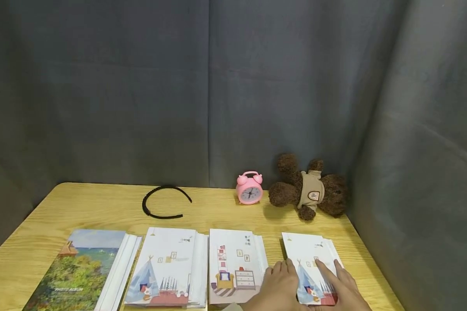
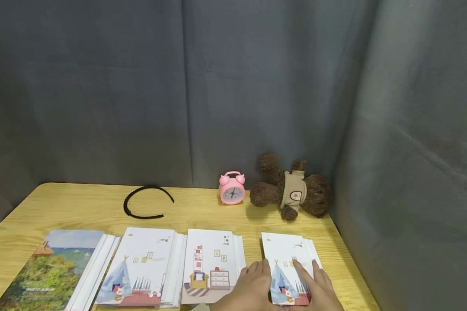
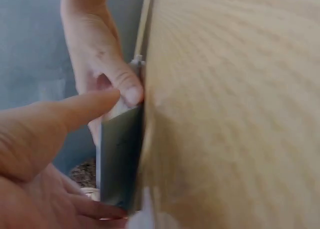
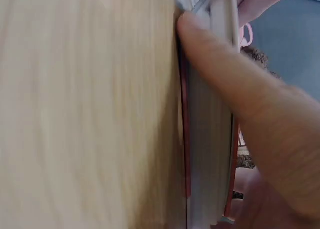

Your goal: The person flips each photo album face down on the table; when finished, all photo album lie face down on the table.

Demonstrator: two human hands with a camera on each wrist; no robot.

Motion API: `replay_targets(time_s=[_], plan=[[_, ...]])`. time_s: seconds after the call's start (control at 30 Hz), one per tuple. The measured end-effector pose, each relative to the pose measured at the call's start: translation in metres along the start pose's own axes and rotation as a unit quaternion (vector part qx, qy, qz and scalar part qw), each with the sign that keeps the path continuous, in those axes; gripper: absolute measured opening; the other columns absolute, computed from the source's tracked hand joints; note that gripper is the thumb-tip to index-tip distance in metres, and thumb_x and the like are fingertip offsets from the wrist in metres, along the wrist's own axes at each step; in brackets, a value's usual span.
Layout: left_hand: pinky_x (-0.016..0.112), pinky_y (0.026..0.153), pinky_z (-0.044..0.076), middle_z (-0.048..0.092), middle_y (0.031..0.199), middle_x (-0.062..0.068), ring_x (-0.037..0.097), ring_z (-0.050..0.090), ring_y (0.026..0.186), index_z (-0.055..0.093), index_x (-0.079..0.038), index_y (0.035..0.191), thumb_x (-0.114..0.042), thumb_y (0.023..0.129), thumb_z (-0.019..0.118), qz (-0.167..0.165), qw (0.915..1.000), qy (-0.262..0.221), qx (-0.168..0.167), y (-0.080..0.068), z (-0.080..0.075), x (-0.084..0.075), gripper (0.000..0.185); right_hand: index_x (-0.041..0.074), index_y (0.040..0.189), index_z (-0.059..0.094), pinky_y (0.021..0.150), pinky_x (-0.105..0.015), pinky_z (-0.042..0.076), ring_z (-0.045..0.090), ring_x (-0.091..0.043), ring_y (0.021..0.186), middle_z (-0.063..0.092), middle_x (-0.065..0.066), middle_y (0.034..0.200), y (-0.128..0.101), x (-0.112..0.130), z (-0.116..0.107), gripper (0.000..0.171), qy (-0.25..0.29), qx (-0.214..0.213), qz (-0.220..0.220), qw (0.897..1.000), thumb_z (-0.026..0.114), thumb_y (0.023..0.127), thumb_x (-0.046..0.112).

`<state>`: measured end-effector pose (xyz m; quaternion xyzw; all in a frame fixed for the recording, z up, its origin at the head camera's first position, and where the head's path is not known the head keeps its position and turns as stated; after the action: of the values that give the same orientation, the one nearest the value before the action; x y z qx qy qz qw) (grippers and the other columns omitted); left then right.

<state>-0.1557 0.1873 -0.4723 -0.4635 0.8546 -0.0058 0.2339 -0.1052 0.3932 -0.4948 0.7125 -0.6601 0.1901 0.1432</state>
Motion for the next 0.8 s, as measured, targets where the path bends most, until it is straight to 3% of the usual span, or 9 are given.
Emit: replay_targets(time_s=[0.1,0.27,0.37,0.53,0.63,0.8], plan=[[0.042,0.103,0.042,0.048,0.147,0.01,0.023,0.046,0.133,0.038,-0.002,0.151,-0.074,0.064,0.076,-0.016,0.9996,-0.001,-0.022,0.002,0.003,-0.002,0.119,0.013,0.153,0.037,0.083,-0.081,0.033,0.023,-0.075,0.123,0.018,-0.049,0.145,0.0,0.001,0.001,0.106,-0.009,-0.013,-0.008,1.0,0.087,0.068,0.053],[0.039,0.101,0.044,0.051,0.143,0.012,0.023,0.048,0.128,0.039,0.002,0.149,-0.079,0.06,0.075,-0.005,0.9978,-0.004,-0.066,0.0,0.006,-0.003,0.125,0.011,0.149,0.045,0.088,-0.08,0.028,0.028,-0.072,0.124,0.026,-0.046,0.145,0.002,0.003,0.0,0.103,-0.016,-0.049,-0.068,0.996,0.089,0.065,0.051],[0.04,0.104,0.043,0.049,0.145,0.014,0.026,0.045,0.133,0.037,0.004,0.15,-0.072,0.061,0.08,-0.004,0.9965,-0.041,-0.072,-0.001,0.006,-0.002,0.124,0.012,0.148,0.047,0.086,-0.077,0.034,0.032,-0.068,0.125,0.03,-0.04,0.148,0.004,0.011,-0.003,0.102,-0.031,-0.035,-0.046,0.998,0.085,0.066,0.058],[0.043,0.107,0.041,0.042,0.151,0.019,0.032,0.037,0.14,0.03,0.003,0.152,-0.034,0.067,0.092,-0.008,0.9893,-0.127,-0.072,-0.002,0.002,-0.002,0.111,0.016,0.151,0.044,0.07,-0.072,0.045,0.039,-0.066,0.121,0.03,-0.035,0.151,0.007,0.03,-0.008,0.107,-0.062,0.013,0.023,0.998,0.078,0.065,0.07],[0.043,0.105,0.043,0.042,0.149,0.021,0.036,0.043,0.135,0.027,0.003,0.153,-0.009,0.063,0.088,0.0,0.9794,-0.187,-0.077,-0.005,-0.001,-0.002,0.109,0.018,0.152,0.043,0.068,-0.068,0.047,0.045,-0.066,0.114,0.033,-0.04,0.145,0.009,0.039,-0.008,0.111,-0.073,0.007,0.019,0.997,0.081,0.061,0.068],[0.039,0.105,0.043,0.034,0.155,0.021,0.033,0.044,0.135,0.02,0.001,0.156,0.002,0.062,0.08,0.033,0.9638,-0.251,-0.085,-0.013,-0.011,0.0,0.112,0.02,0.155,0.038,0.064,-0.061,0.05,0.057,-0.059,0.101,0.038,-0.044,0.137,0.01,0.051,-0.008,0.112,-0.063,-0.004,0.009,0.998,0.084,0.063,0.064]])
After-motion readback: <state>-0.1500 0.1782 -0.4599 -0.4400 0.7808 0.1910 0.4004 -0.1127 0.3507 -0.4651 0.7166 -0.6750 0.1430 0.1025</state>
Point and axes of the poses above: each hand's wrist, its own y-axis towards the middle knuckle, its own z-axis out of the palm, x = y × z, the point moved 1 cm from there along y, towards the middle knuckle
